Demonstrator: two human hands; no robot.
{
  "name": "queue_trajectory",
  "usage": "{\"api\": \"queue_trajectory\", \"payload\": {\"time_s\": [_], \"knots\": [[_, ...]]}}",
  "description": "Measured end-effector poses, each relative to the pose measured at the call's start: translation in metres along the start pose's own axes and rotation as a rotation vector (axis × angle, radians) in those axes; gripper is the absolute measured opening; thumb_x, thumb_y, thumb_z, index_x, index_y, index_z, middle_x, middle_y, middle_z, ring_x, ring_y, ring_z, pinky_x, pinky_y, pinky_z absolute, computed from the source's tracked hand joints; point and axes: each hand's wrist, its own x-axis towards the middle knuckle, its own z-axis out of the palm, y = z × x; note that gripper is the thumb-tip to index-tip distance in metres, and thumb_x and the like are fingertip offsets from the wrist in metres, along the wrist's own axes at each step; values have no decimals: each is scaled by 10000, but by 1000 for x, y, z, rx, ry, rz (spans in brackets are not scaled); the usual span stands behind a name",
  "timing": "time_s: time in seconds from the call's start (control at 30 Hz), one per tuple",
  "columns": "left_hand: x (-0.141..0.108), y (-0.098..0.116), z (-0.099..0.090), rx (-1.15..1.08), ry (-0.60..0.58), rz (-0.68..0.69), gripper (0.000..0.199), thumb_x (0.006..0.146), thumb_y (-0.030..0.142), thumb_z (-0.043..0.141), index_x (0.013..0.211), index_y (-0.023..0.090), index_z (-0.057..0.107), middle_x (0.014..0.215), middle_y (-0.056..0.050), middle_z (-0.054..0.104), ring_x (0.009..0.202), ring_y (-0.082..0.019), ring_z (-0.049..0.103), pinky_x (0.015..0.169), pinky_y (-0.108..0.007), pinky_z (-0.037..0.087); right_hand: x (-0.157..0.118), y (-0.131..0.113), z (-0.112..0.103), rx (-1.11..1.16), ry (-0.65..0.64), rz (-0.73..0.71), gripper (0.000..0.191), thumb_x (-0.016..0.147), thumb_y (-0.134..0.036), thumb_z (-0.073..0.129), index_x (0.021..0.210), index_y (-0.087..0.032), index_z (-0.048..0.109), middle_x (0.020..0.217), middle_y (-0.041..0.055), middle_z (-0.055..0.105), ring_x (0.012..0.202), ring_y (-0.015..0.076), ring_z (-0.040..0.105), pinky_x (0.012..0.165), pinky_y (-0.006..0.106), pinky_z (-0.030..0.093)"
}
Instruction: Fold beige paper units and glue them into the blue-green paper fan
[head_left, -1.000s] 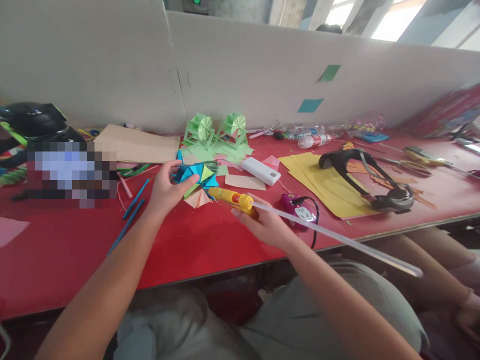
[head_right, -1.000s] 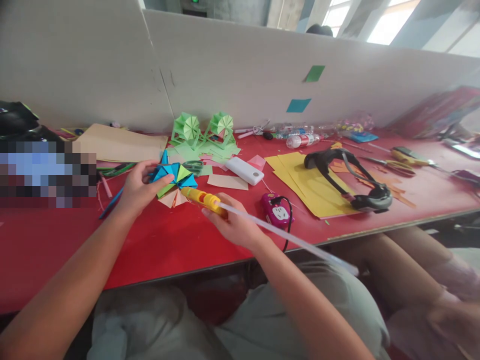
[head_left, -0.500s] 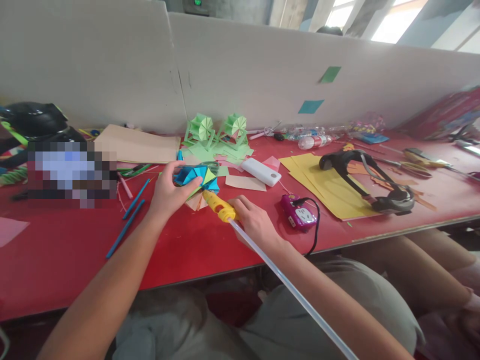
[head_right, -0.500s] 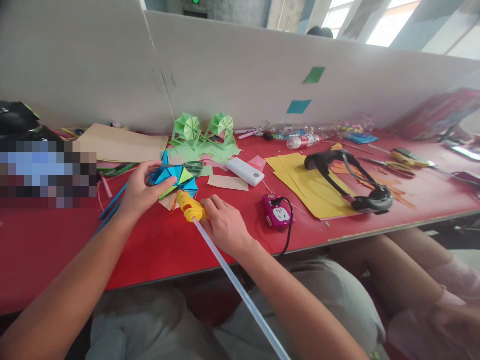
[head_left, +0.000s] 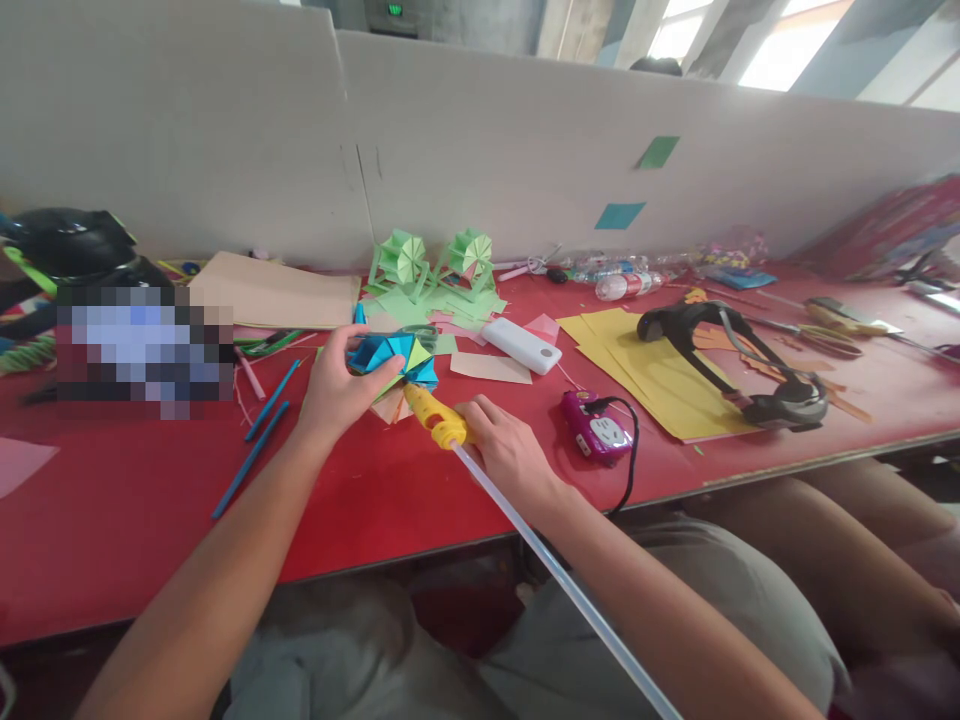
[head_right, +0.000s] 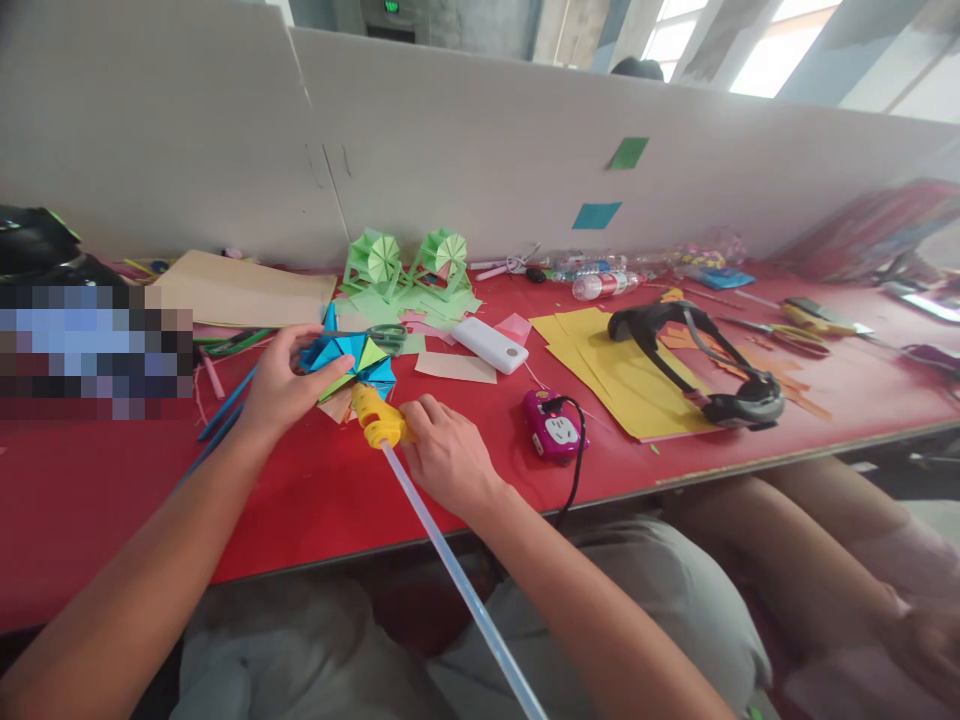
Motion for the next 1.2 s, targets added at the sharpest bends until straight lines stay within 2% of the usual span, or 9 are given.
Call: {"api": "queue_trajectory", "payload": {"time_s": [0.3, 0.5, 0.6, 0.77, 0.9, 0.97, 1.07, 1.2], "knots": [[1, -4, 1, -5, 13, -2, 575, 664, 468, 824, 1158, 250, 626, 1177, -68, 667, 1127, -281, 620, 915, -386, 504, -1, -1, -3, -5, -17, 21, 194, 945, -187, 502, 1131, -183, 557, 1020, 77, 652, 812, 207, 612, 606, 292, 357], [1, -3, 0, -27, 7, -21, 571, 673, 467, 821, 1157, 240, 622, 1169, -77, 664, 1126, -285, 618, 923, -394, 496, -4, 3, 0, 31, 17, 25, 200, 954, -235, 516, 1138, -173, 565, 1016, 80, 652, 802, 208, 623, 590, 291, 350], [1, -1, 0, -51, 12, -37, 555, 670, 452, 823, 1140, 235, 625, 1152, -76, 666, 1127, -287, 618, 935, -400, 492, -6, 6, 3, 106, 47, 22, 216, 958, -264, 518, 1157, -192, 558, 1054, 74, 655, 807, 203, 628, 608, 282, 373], [3, -2, 1, -159, 4, -82, 528, 652, 417, 834, 1109, 237, 638, 1125, -71, 681, 1132, -295, 623, 961, -418, 499, -7, 4, -2, 358, 108, 10, 221, 944, -258, 528, 1158, -210, 557, 1103, 75, 645, 875, 196, 631, 709, 279, 440], [5, -2, 2, -270, -36, -143, 547, 641, 423, 845, 1105, 217, 642, 1117, -91, 696, 1116, -306, 641, 956, -440, 504, -4, 1, -10, 536, 171, 63, 127, 955, -315, 543, 1001, -200, 571, 935, 51, 616, 757, 167, 574, 665, 276, 426], [5, 0, 1, -332, -62, -176, 555, 636, 417, 848, 1106, 207, 640, 1093, -92, 708, 1085, -301, 656, 943, -442, 509, -3, 3, -13, 608, 194, 122, 189, 961, -383, 545, 917, -199, 552, 819, 22, 561, 663, 146, 507, 595, 272, 387], [5, 5, 0, -401, -96, -196, 556, 623, 397, 846, 1099, 198, 641, 1055, -80, 714, 1065, -294, 663, 938, -435, 514, -1, 8, -16, 711, 156, 215, 288, 956, -461, 541, 833, -203, 508, 668, -31, 432, 568, 119, 391, 518, 269, 312], [5, 7, -1, -450, -129, -175, 586, 617, 373, 849, 1134, 198, 635, 1081, -72, 703, 1097, -286, 650, 975, -435, 500, 1, 13, -21, 787, 107, 266, 350, 936, -500, 556, 768, -206, 468, 625, -53, 361, 556, 103, 333, 504, 265, 271]]}}
